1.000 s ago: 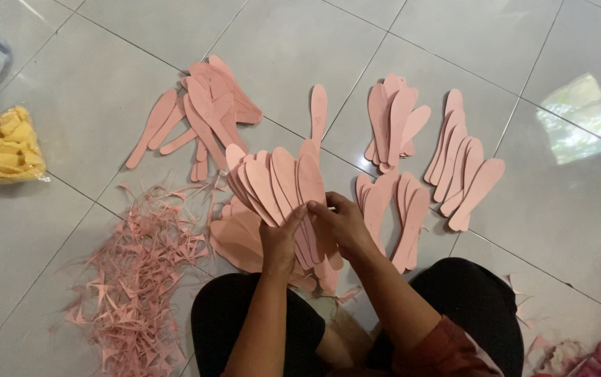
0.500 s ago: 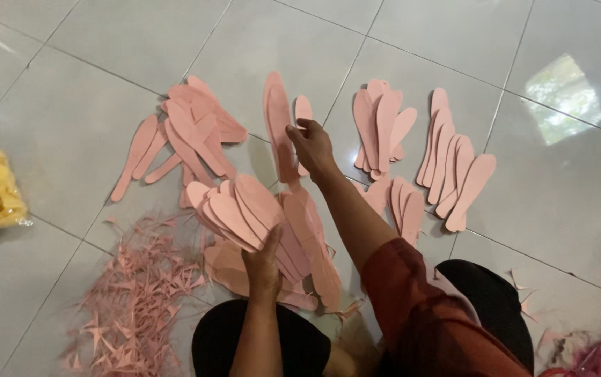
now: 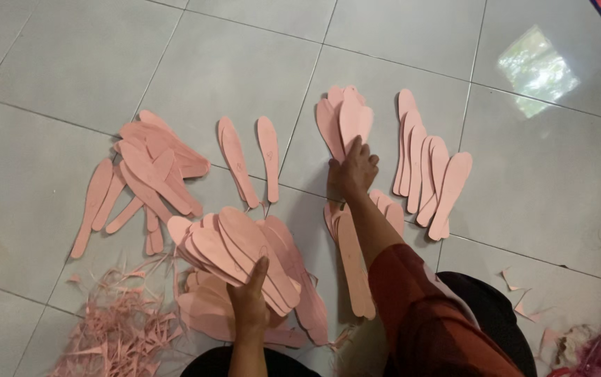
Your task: The person sits on the floor and sorts pink foam cutouts into separate piles by hand. The person repeatedly picks up stacks, separates individual pieces, and places them into organized groups on the tiled floor.
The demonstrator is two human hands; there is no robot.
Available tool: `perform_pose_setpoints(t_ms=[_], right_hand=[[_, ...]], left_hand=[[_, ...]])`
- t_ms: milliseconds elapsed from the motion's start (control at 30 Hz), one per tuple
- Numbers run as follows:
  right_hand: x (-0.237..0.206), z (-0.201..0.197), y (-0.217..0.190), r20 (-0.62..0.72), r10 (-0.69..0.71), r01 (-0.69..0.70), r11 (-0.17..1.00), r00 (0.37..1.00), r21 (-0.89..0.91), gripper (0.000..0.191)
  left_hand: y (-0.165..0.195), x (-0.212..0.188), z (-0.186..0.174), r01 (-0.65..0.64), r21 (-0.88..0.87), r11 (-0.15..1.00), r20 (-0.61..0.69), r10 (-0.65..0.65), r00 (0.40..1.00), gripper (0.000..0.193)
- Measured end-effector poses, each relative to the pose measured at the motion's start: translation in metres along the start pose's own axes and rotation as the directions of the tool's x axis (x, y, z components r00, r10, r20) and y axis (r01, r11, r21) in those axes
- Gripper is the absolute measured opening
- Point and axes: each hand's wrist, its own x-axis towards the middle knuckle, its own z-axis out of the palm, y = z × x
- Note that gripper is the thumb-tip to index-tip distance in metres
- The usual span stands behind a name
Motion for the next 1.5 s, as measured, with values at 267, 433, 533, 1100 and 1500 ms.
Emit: perform_pose_setpoints(t_ms=[267,433,533,1100,1500], right_hand=[[0.057,0.002,0.02,0.042,-0.082,0.084,0.995,0.996,-0.054,0.075],[0.032,-0.04,0.091,-0.296,0.336,-0.307,0.941,0.894,0.141,0.121],[0.012,-0.046,0.124,-0.114,0.607,-0.579,0.79,0.787,0.202,0.136],[0.093,-0.065,0.176,-0.213,0.272,-0.322,0.913,0.938,-0.252,0.052],[0.051,-0.074,0.135,-0.34,-0.288,0.206,0.944,0.895,-0.258,0.094]], left_hand=[[-0.003,0.001,-0.006,0.048,0.083,0.995,-0.037,-0.045,0.998,0.059],[-0.004,0.001,0.001,0.025,0.131,0.991,-0.008,-0.024,1.0,0.057],[-0.004,-0.003,0.005,0.046,0.121,0.992,-0.01,-0.045,0.999,0.058],[0.01,0.007,0.015,-0.034,0.07,0.997,0.086,0.028,0.996,0.043],[0.025,0.047,0.039,-0.054,-0.017,0.998,0.219,0.056,0.974,0.041]])
